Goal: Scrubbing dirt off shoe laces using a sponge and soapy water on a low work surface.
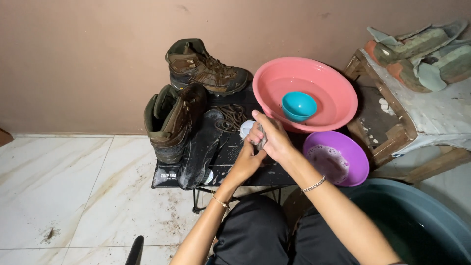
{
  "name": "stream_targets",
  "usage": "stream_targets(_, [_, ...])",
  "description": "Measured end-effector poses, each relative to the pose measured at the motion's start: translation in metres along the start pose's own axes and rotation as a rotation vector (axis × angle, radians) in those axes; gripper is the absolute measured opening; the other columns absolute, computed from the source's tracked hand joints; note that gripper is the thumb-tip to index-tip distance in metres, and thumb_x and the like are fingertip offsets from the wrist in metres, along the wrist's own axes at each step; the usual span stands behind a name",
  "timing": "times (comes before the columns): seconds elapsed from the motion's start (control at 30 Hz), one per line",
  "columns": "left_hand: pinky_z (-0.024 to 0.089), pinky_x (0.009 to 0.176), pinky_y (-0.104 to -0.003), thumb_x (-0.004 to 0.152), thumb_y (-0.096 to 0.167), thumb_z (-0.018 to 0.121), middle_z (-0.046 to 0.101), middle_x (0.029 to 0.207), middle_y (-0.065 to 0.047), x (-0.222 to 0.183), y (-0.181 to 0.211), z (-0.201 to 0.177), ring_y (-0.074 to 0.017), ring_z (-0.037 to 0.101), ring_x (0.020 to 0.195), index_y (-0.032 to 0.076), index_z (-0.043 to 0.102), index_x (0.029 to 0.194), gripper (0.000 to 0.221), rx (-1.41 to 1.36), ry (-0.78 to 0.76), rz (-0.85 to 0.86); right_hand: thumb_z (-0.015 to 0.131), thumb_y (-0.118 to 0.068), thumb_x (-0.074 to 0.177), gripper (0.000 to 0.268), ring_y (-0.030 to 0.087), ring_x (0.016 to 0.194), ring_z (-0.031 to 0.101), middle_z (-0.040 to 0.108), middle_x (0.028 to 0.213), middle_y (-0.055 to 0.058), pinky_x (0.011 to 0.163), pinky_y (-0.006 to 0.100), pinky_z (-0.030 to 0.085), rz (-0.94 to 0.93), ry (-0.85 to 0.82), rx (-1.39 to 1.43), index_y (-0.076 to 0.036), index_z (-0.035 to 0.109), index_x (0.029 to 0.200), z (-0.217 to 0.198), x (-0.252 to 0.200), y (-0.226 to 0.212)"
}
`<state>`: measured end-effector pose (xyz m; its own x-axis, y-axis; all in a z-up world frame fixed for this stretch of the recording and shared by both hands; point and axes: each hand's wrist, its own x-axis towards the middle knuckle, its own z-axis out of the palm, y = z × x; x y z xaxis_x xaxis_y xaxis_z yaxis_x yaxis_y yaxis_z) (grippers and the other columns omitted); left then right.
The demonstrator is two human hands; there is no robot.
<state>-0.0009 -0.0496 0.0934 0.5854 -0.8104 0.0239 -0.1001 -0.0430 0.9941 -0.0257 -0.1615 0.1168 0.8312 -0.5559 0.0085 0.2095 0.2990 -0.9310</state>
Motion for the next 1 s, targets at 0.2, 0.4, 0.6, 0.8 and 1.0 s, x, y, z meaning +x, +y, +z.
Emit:
stream_targets(0.2, [0.047,0.077,-0.062,0.101,0.024,0.044,0.067,0.096,-0.034,0.016,-0.015,0.015,-0.0521,0.062,0.104,-0.01,0.063,0.099,0.039,0.303,0.013,0.112,0.062,-0.033,0.101,0.054,0.01,0.031,0.023,0.021,0.044,-0.004,0.031,0.028,0.027,0.03,0.104,-0.013,-0.014,0.033,0.059,0.001,0.007,-0.003])
stream_targets(0.4, [0.048,0.064,-0.055,0.092,0.015,0.052,0.063,0.083,-0.036,0.024,-0.054,0.013,-0.0549,0.062,0.084,-0.016,0.063,0.084,0.034,0.421,-0.022,0.162,0.057,-0.03,0.099,0.047,0.012,0.028,0.033,0.028,0.044,-0.001,0.024,0.03,0.029,0.021,0.254,-0.184,-0.014,0.037,0.06,-0.001,0.016,0.018])
stream_targets(0.6, [0.047,0.099,-0.06,0.099,0.021,0.051,0.058,0.126,-0.042,0.025,-0.047,0.001,-0.0497,0.056,0.124,-0.017,0.038,0.142,0.059,0.276,0.054,-0.046,0.067,-0.032,0.087,0.029,0.014,0.042,0.051,0.054,0.039,-0.002,0.044,0.028,0.043,-0.231,0.13,-0.94,-0.019,0.06,0.062,-0.02,0.029,0.053])
stream_targets(0.8, [0.05,0.101,-0.053,0.094,0.057,0.058,0.069,0.12,-0.025,0.016,-0.026,-0.03,-0.0456,0.059,0.121,0.017,0.065,0.126,0.051,0.241,0.056,-0.151,0.06,-0.028,0.098,0.023,0.042,0.085,0.069,0.067,0.078,0.021,0.068,0.049,0.057,-0.438,0.12,-1.214,-0.007,0.068,0.096,-0.024,0.0,-0.012])
stream_targets(1.0, [0.054,0.096,-0.052,0.095,0.05,0.062,0.072,0.116,-0.023,0.006,-0.004,-0.023,-0.0421,0.066,0.115,0.011,0.069,0.121,0.048,0.413,0.123,-0.177,0.052,-0.027,0.099,0.033,0.046,0.106,0.066,0.066,0.114,0.024,0.088,0.063,0.054,-0.09,0.579,-1.506,-0.013,0.041,0.127,-0.09,0.023,-0.07])
